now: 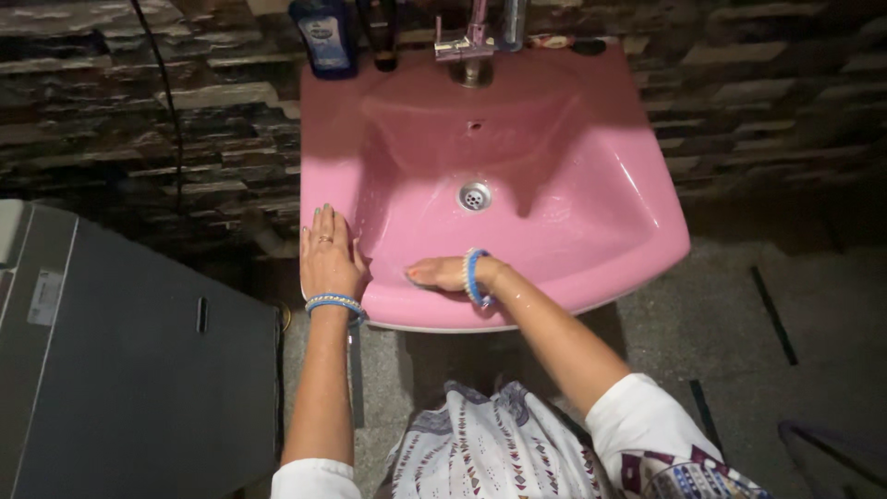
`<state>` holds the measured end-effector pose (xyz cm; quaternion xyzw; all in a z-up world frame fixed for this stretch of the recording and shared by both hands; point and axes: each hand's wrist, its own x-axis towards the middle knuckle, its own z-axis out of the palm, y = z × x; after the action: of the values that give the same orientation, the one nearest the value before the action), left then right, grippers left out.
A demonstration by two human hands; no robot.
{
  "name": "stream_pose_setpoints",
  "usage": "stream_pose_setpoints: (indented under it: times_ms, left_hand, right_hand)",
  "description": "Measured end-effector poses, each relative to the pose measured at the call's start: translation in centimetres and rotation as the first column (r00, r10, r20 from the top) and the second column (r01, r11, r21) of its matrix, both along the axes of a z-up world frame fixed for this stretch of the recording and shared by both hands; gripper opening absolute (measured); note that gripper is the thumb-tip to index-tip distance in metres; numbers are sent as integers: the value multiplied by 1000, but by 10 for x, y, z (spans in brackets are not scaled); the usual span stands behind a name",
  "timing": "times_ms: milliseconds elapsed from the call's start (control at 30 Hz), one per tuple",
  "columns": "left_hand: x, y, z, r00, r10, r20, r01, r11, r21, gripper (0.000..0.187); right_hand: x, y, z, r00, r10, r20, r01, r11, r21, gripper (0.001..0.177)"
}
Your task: The person cleans a pink sink using a green sponge by scrubbing the basin walls and bottom while using soap and water.
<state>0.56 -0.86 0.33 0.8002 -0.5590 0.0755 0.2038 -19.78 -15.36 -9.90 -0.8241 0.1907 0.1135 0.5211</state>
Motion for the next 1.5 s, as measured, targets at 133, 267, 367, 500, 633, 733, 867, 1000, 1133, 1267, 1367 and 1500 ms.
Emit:
stream_pose_setpoints:
  times_ms: [133, 267, 367, 500, 633, 733, 867, 1000, 1133, 1267, 1367, 1500]
  left_hand:
    - [0, 2, 2, 999, -13, -45, 12, 1000, -15, 56]
    - [-1, 4, 6, 999, -12, -45, 12, 1000, -15, 56]
    - [-1, 2, 5, 999, -12, -39, 11, 1000, -17, 55]
    - [-1, 3, 5, 999, -17, -29, 16, 999, -34, 55]
    - [-2, 4, 6, 999, -18, -34, 17, 1000, -26, 54]
    - [-3, 4, 9, 1000, -16, -24, 15, 999, -40, 52]
    - [-3, 4, 11, 998, -12, -56, 9, 998, -56, 51]
    - [-2, 5, 10, 999, -24, -43, 21, 998, -66, 52]
    - [-1, 5, 7, 998, -34, -56, 28, 994, -104, 52]
    - [-1, 6, 5, 999, -30, -45, 25, 994, -104, 53]
    - [-1, 6, 5, 998, -33, -50, 27, 994, -108, 53]
    - [-3, 7, 9, 999, -26, -39, 22, 995, -102, 51]
  right_hand:
    - [-15, 32, 19, 979, 160, 129, -83, 882, -465, 55]
    - [-93, 25, 40, 999, -14, -51, -15, 850, -527, 54]
    - [-163, -5, 85, 966, -178, -190, 15, 768, -641, 53]
    - [-184, -16, 159, 518, -168, -839, -639, 577, -510, 46]
    - [-155, -14, 148, 610, -346, -712, -222, 789, -573, 42]
    - [-118, -16, 89, 768, -406, -495, 74, 824, -561, 44]
    - [-40, 10, 9, 987, -157, -30, 117, 838, -532, 50]
    - [2, 69, 33, 990, 107, 87, 12, 563, -826, 32]
    - [-10, 114, 97, 919, -361, 159, 378, 691, -617, 35]
    - [-73, 112, 114, 828, -159, 537, 545, 451, -707, 42]
    - [-143, 82, 117, 883, -109, 457, 467, 314, -827, 35]
    - [-223, 26, 138, 890, -290, 352, 423, 236, -875, 26]
